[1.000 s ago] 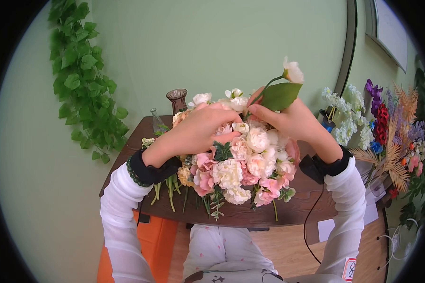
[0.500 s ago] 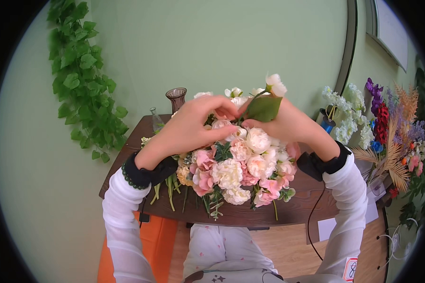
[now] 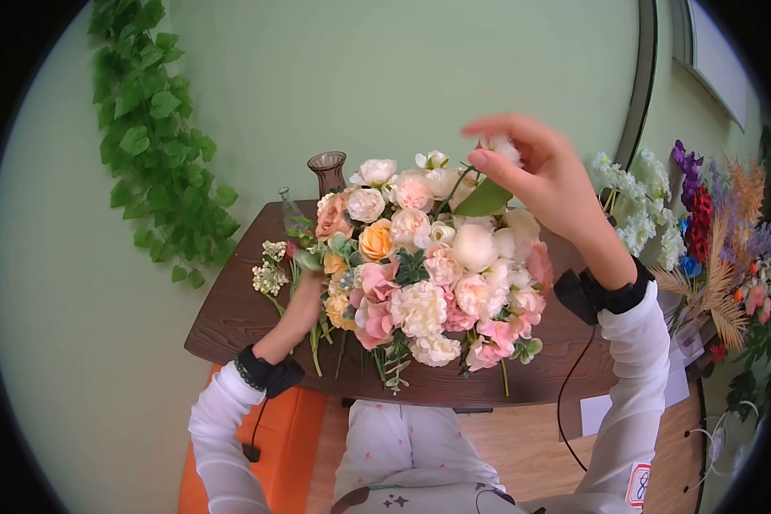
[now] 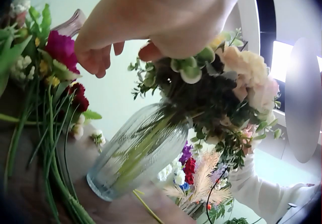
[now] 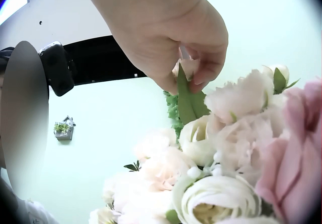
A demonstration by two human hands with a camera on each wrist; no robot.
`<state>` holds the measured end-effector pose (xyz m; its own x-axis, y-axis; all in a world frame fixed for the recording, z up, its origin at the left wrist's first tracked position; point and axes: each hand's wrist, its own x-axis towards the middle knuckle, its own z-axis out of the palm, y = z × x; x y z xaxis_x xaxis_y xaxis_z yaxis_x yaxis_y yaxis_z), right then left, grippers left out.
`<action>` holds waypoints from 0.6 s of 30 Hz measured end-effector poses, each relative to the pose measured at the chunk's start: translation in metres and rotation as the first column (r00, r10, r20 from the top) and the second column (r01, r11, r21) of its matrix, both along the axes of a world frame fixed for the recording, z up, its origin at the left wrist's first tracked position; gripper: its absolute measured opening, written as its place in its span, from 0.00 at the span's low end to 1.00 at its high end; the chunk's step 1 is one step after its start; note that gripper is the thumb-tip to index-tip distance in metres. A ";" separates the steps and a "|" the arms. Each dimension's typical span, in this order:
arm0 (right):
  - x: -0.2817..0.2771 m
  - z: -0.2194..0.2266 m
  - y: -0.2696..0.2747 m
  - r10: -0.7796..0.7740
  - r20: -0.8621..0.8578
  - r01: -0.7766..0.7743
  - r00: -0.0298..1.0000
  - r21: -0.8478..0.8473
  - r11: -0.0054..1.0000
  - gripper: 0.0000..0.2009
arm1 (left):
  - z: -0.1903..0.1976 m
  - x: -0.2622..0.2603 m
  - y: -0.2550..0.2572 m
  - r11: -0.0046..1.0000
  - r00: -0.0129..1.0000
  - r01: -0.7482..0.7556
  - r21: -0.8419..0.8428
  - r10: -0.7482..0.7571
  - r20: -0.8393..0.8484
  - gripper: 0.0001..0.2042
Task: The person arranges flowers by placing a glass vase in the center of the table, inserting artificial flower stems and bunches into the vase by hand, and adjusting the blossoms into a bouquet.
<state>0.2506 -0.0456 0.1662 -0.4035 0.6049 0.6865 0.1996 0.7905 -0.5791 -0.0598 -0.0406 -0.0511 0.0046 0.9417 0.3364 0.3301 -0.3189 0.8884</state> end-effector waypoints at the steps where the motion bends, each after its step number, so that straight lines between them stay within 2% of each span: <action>1: 0.000 0.000 0.000 -0.017 0.056 0.017 0.998 0.002 1.000 0.10 | -0.019 -0.003 0.007 0.991 0.991 0.131 -0.005 -0.131 -0.001 0.16; 3: -0.001 -0.002 0.000 -0.035 0.113 0.035 0.993 0.004 0.999 0.09 | -0.033 -0.012 -0.010 0.989 0.989 0.148 0.000 -0.148 0.019 0.16; 4: -0.004 -0.003 -0.002 -0.073 0.168 0.062 0.983 0.073 0.995 0.09 | -0.019 0.032 0.014 0.986 0.985 0.167 0.005 -0.167 0.037 0.17; 5: -0.005 -0.004 -0.004 -0.116 0.221 0.086 0.968 0.143 0.986 0.08 | -0.027 0.034 0.006 0.982 0.981 0.188 0.010 -0.188 0.054 0.17; 11: -0.008 -0.008 -0.002 -0.072 0.224 0.025 0.972 0.206 0.978 0.11 | -0.038 0.052 -0.001 0.952 0.939 0.301 0.049 -0.305 0.157 0.18; 15: -0.006 -0.004 -0.005 -0.109 0.238 0.057 0.965 0.214 0.975 0.11 | -0.032 0.061 0.009 0.927 0.900 0.369 0.075 -0.376 0.221 0.18; 17: -0.010 -0.008 -0.003 -0.119 0.272 0.020 0.955 0.340 0.940 0.10 | -0.038 0.048 0.000 0.911 0.876 0.405 0.085 -0.413 0.251 0.18; 18: -0.011 -0.011 -0.002 -0.123 0.270 0.025 0.955 0.339 0.940 0.10 | -0.036 0.049 0.000 0.901 0.862 0.424 0.091 -0.432 0.264 0.19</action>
<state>0.2396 -0.0477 0.1551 -0.5730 0.4009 0.7148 0.3821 0.9023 -0.1997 -0.0109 -0.0401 -0.0871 0.3097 0.8579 0.4100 -0.0966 -0.4006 0.9111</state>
